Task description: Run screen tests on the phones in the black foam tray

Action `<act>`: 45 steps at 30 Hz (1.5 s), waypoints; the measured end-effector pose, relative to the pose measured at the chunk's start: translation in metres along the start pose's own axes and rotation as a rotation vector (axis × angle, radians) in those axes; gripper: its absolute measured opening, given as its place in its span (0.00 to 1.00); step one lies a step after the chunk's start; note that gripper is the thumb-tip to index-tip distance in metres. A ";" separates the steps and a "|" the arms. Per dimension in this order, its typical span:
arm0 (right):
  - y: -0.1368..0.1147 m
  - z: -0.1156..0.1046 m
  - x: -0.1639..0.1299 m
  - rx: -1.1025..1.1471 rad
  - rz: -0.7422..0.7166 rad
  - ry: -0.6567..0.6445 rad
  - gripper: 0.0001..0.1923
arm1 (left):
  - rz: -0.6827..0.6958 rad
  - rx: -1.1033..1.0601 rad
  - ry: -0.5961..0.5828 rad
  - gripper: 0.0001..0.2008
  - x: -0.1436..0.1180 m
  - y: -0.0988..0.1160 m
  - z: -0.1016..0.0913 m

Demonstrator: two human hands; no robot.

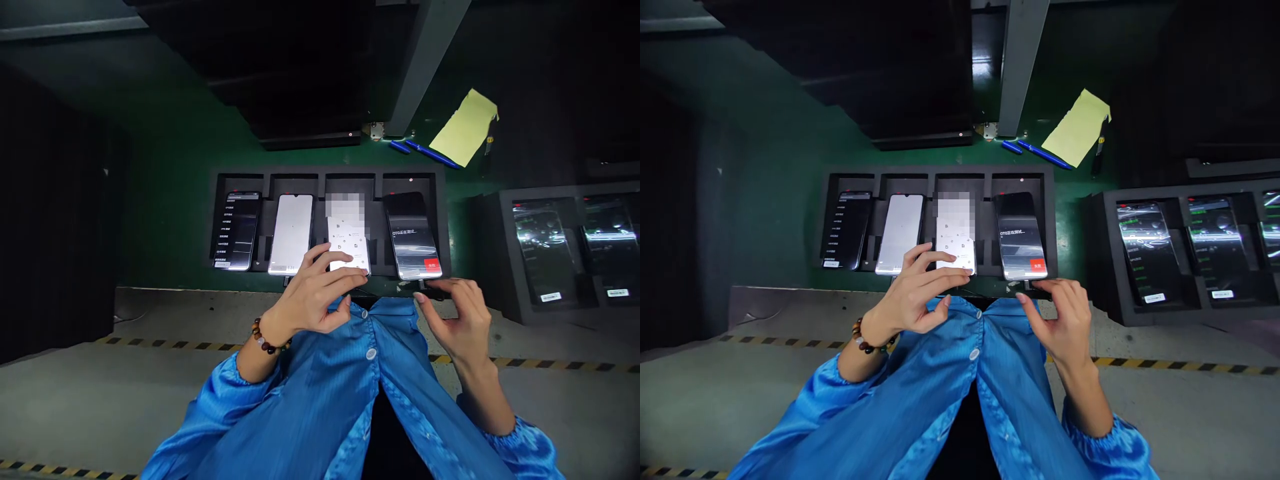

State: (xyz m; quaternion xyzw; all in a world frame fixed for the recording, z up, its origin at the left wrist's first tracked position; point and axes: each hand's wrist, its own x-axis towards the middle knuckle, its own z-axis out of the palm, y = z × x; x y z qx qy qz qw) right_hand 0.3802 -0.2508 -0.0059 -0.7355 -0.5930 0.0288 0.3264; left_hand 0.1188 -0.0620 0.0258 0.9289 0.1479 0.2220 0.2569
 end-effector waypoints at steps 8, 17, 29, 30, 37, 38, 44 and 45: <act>-0.010 0.012 0.000 0.036 0.087 0.018 0.12 | -0.014 0.011 0.017 0.21 -0.004 -0.003 -0.006; -0.016 0.015 -0.001 0.105 0.176 0.035 0.10 | -0.440 0.312 0.340 0.15 -0.042 -0.046 -0.065; -0.016 0.019 -0.005 0.130 0.272 0.038 0.11 | -0.237 0.300 0.064 0.20 -0.020 -0.030 -0.047; -0.016 0.018 -0.005 0.127 0.277 0.036 0.11 | -0.200 0.274 -0.007 0.21 -0.005 -0.024 -0.034; -0.014 0.018 -0.008 0.140 0.281 0.024 0.11 | -0.225 0.238 -0.071 0.22 0.015 -0.029 -0.015; -0.013 0.018 -0.009 0.141 0.287 0.025 0.12 | -0.244 0.246 -0.030 0.22 0.007 -0.032 -0.022; -0.007 0.019 -0.009 0.143 0.274 0.009 0.12 | -0.270 0.282 0.147 0.15 -0.051 -0.042 -0.051; -0.008 0.019 -0.007 0.142 0.267 0.012 0.12 | -0.269 0.284 0.144 0.15 -0.058 -0.042 -0.051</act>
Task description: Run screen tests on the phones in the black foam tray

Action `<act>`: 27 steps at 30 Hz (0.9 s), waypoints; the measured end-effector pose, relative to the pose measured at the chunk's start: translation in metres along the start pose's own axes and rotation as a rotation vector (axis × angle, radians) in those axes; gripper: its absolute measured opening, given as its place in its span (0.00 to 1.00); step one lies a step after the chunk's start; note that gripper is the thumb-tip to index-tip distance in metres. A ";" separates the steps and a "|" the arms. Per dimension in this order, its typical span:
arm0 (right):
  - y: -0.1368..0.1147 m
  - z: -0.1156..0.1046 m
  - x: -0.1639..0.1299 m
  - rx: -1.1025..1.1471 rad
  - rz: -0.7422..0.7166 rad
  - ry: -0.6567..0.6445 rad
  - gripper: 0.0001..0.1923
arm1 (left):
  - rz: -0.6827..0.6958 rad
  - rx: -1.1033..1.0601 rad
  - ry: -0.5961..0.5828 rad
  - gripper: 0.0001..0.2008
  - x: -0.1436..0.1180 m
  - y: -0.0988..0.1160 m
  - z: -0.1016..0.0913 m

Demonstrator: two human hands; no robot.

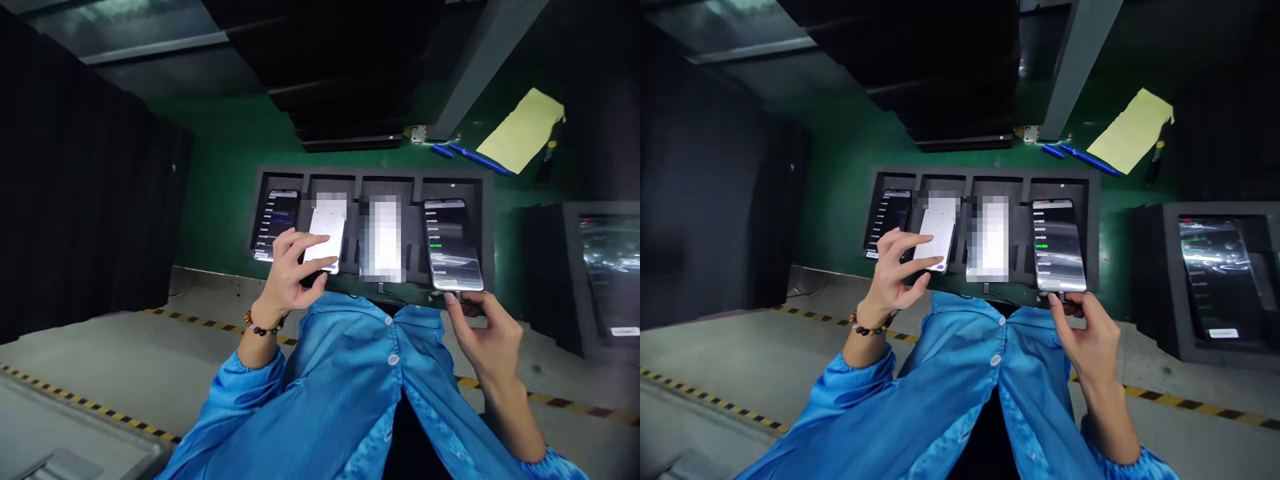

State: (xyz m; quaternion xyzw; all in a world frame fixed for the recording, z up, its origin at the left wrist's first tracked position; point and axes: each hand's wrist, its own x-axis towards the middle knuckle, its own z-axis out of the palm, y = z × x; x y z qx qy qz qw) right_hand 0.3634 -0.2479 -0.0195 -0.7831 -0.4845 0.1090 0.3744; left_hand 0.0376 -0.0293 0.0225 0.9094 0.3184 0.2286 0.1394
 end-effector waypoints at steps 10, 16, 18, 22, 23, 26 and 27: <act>-0.002 0.000 0.001 -0.016 -0.003 0.001 0.12 | -0.117 0.031 0.053 0.17 -0.004 -0.002 0.005; 0.003 0.003 -0.004 -0.011 0.030 0.009 0.13 | -0.055 0.044 0.051 0.19 0.005 -0.006 0.011; 0.003 0.004 -0.005 -0.016 0.049 0.006 0.13 | -0.038 0.062 0.039 0.19 0.007 -0.005 0.013; 0.003 0.004 -0.006 -0.019 0.058 0.021 0.13 | -0.075 0.095 -0.008 0.19 0.007 -0.004 0.011; 0.003 0.004 -0.007 -0.017 0.059 0.024 0.13 | -0.121 0.097 0.006 0.20 0.005 -0.007 0.008; 0.010 0.002 -0.005 -0.027 0.067 0.009 0.15 | -0.412 0.133 0.173 0.23 -0.007 -0.024 -0.006; 0.013 0.002 -0.004 -0.037 0.073 0.003 0.16 | -0.528 0.138 0.236 0.24 -0.013 -0.033 -0.012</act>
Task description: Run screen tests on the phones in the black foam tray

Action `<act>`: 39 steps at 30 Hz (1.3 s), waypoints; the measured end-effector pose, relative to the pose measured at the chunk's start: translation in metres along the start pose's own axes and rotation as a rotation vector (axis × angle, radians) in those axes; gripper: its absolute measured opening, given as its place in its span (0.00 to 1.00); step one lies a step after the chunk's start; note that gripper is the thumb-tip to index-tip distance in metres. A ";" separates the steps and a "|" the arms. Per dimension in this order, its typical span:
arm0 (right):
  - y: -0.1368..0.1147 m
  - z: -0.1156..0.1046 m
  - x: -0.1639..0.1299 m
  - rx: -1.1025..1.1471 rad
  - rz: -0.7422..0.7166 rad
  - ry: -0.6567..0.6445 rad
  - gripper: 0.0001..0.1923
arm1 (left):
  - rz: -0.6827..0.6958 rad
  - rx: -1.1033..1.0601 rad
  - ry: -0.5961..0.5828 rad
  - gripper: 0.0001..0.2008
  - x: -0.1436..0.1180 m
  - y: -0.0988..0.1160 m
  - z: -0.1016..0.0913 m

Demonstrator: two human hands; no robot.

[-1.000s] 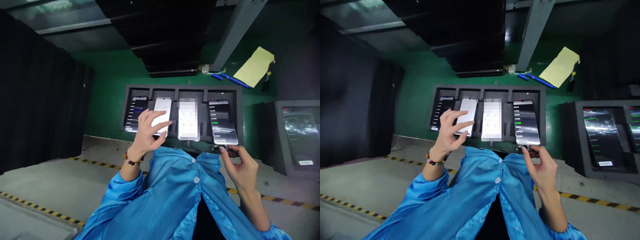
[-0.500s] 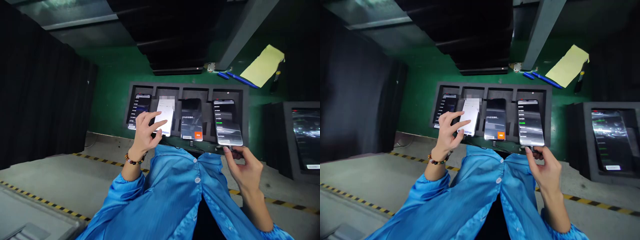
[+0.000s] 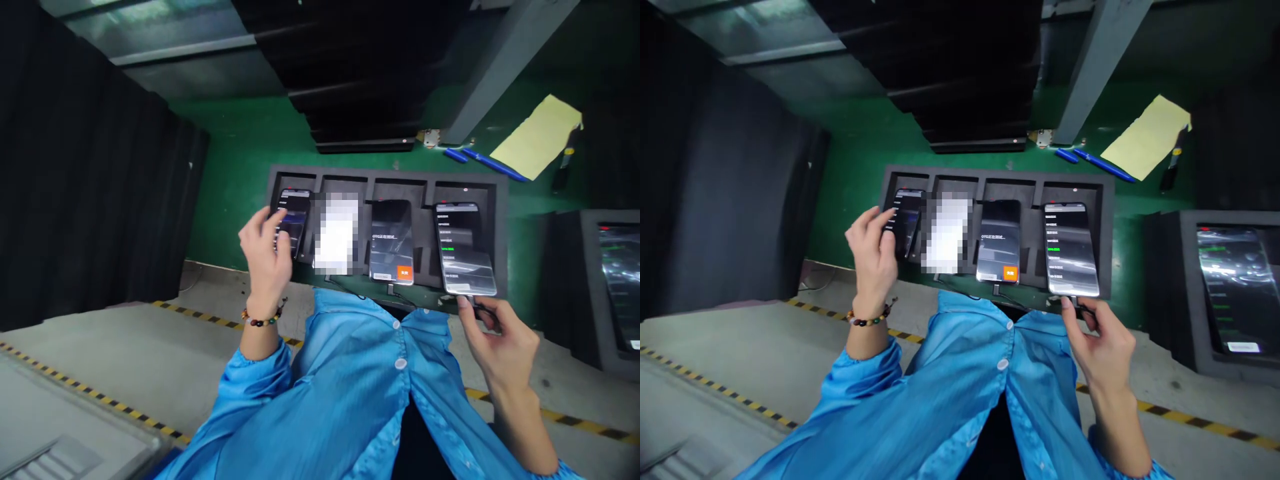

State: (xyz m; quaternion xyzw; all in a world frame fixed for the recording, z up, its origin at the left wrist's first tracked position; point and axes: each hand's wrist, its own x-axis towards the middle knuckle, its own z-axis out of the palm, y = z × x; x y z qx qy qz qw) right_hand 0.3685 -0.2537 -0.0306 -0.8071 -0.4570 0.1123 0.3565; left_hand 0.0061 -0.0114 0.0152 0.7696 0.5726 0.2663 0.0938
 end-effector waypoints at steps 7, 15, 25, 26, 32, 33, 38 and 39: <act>0.002 -0.017 0.006 -0.025 0.180 0.009 0.25 | -0.314 -0.202 0.008 0.21 -0.015 -0.047 -0.019; -0.104 -0.020 -0.008 0.103 -0.295 -0.829 0.17 | -0.090 -0.340 -0.141 0.23 -0.004 -0.053 -0.012; -0.188 0.110 -0.002 -0.007 -0.663 -0.855 0.17 | 0.073 -0.370 -0.195 0.34 0.024 -0.076 0.020; -0.190 0.115 -0.001 -0.043 -0.673 -0.851 0.18 | 0.076 -0.372 -0.186 0.34 0.027 -0.077 0.023; -0.198 0.133 0.004 -0.122 -0.667 -0.849 0.20 | 0.114 -0.331 -0.121 0.30 0.051 -0.078 0.048; -0.199 0.134 0.003 -0.119 -0.661 -0.849 0.20 | 0.107 -0.327 -0.119 0.30 0.054 -0.078 0.051; -0.199 0.137 0.002 -0.110 -0.625 -0.864 0.20 | 0.083 -0.320 -0.106 0.29 0.054 -0.071 0.052; -0.200 0.136 0.002 -0.107 -0.608 -0.870 0.20 | 0.083 -0.315 -0.107 0.28 0.053 -0.070 0.050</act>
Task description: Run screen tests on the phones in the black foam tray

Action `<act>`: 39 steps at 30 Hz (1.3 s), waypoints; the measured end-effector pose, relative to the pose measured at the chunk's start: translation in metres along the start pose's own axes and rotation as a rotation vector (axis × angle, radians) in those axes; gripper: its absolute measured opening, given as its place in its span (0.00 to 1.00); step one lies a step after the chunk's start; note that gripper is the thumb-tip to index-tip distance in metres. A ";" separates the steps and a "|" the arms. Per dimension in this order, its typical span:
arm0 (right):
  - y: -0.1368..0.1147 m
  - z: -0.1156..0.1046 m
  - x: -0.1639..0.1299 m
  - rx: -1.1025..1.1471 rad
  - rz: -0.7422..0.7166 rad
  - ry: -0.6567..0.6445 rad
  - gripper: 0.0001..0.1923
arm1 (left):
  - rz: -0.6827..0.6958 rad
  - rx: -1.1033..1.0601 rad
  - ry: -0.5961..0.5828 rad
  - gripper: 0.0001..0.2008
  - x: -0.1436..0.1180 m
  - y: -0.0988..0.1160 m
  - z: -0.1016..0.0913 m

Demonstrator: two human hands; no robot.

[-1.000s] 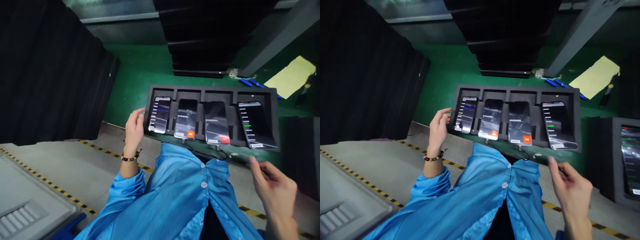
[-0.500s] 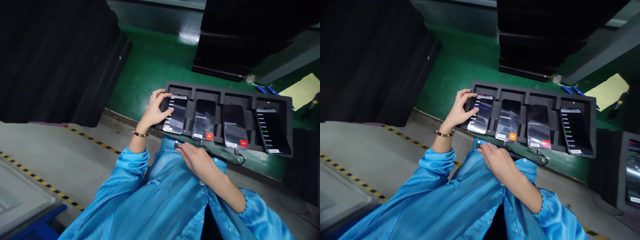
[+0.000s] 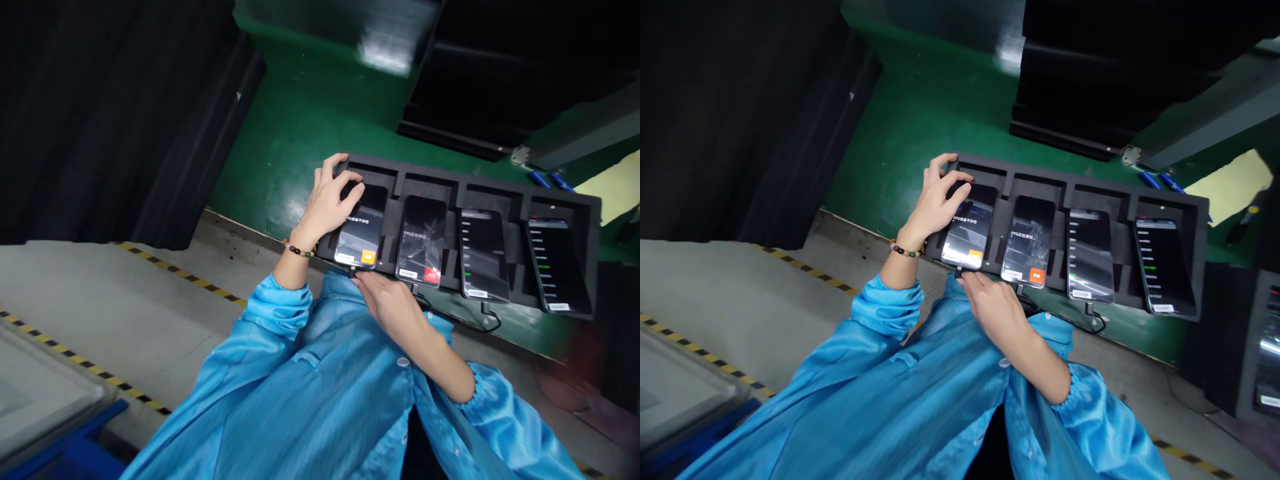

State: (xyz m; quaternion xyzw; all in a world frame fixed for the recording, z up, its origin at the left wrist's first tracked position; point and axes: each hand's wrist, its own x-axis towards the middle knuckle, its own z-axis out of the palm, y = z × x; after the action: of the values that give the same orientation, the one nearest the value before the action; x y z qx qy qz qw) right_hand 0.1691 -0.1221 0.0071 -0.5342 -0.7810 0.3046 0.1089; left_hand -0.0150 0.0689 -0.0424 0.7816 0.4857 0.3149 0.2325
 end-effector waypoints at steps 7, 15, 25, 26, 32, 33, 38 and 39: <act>-0.011 0.002 0.004 0.047 0.106 0.009 0.21 | -0.004 0.010 -0.009 0.26 0.002 0.003 -0.004; 0.016 -0.051 -0.041 0.026 -0.231 0.496 0.13 | -0.100 -0.208 0.011 0.30 -0.028 0.007 -0.018; 0.165 -0.099 -0.163 0.006 0.992 0.799 0.40 | -0.338 -0.407 0.311 0.32 -0.072 0.038 -0.001; 0.163 -0.098 -0.162 0.021 0.995 0.801 0.40 | -0.347 -0.437 0.328 0.34 -0.066 0.034 0.001; 0.136 -0.088 -0.165 0.133 0.962 0.856 0.39 | -0.402 -0.558 0.362 0.40 -0.017 0.004 0.000; 0.134 -0.086 -0.167 0.149 0.951 0.859 0.39 | -0.422 -0.566 0.366 0.42 -0.010 0.001 -0.001; 0.137 -0.073 -0.176 0.199 0.966 0.922 0.37 | -0.469 -0.539 0.395 0.50 0.004 -0.001 0.000; 0.138 -0.071 -0.176 0.205 0.966 0.936 0.36 | -0.466 -0.534 0.397 0.49 0.004 0.001 0.001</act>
State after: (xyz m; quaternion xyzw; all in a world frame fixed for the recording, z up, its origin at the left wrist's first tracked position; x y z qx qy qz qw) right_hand 0.3816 -0.2217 0.0094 -0.8856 -0.2924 0.1284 0.3371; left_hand -0.0127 0.0716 -0.0412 0.4867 0.5863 0.5139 0.3941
